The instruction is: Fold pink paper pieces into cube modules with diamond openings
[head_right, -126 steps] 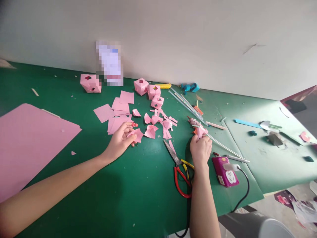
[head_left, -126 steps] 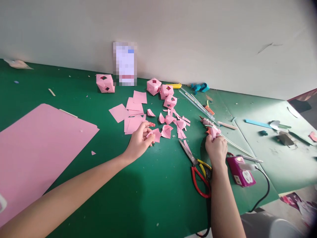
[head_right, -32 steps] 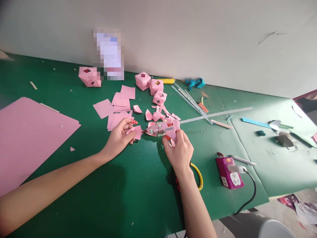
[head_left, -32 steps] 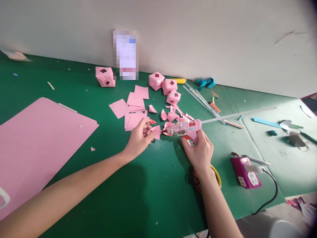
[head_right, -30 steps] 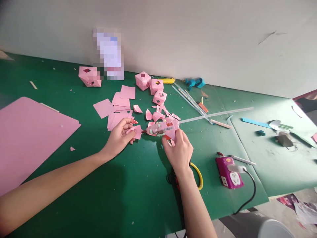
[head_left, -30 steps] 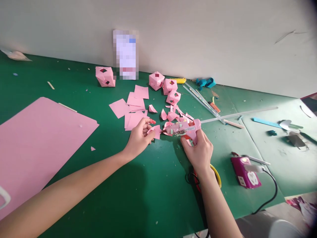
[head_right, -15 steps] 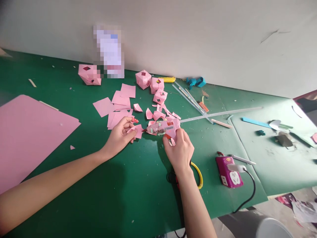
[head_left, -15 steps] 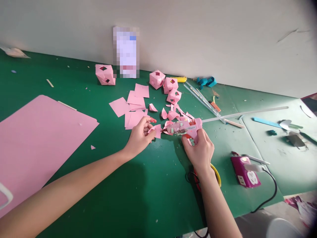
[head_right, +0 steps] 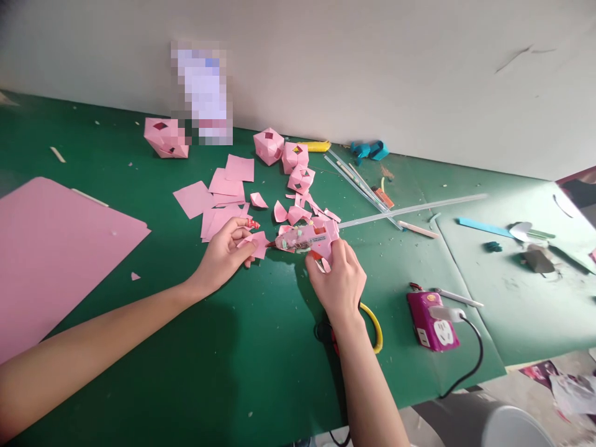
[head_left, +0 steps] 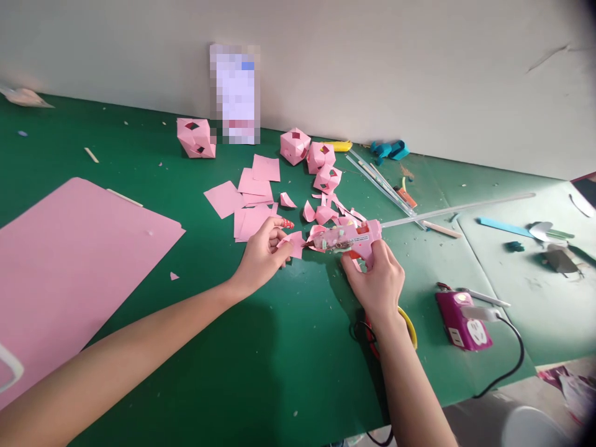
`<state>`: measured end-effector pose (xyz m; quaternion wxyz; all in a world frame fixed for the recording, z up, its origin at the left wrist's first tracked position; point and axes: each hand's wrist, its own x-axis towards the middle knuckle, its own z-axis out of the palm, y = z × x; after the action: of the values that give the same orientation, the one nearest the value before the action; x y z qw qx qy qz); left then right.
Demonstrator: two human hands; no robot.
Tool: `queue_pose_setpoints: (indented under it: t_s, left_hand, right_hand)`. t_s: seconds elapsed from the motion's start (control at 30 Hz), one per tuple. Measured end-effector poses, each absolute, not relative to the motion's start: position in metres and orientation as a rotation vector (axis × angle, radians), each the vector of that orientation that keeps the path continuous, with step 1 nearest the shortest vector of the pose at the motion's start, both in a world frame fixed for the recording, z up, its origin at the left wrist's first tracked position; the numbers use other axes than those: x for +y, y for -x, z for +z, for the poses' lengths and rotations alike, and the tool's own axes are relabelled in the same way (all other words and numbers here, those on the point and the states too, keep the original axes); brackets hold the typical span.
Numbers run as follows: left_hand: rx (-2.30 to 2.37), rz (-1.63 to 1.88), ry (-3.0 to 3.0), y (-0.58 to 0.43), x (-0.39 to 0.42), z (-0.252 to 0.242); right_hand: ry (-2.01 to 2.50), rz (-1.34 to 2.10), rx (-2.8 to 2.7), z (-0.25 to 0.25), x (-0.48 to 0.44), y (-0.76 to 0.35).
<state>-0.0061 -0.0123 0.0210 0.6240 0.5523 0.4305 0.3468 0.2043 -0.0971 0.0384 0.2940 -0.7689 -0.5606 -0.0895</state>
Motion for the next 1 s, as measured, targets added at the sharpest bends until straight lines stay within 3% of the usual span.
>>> queue_pose_setpoints:
  t_s: [1.0]
  left_hand:
    - [1.017, 0.82, -1.278, 0.0055, -0.012, 0.0192]
  right_hand:
    - [2.053, -0.234, -1.501, 0.0384, -0.097, -0.2059]
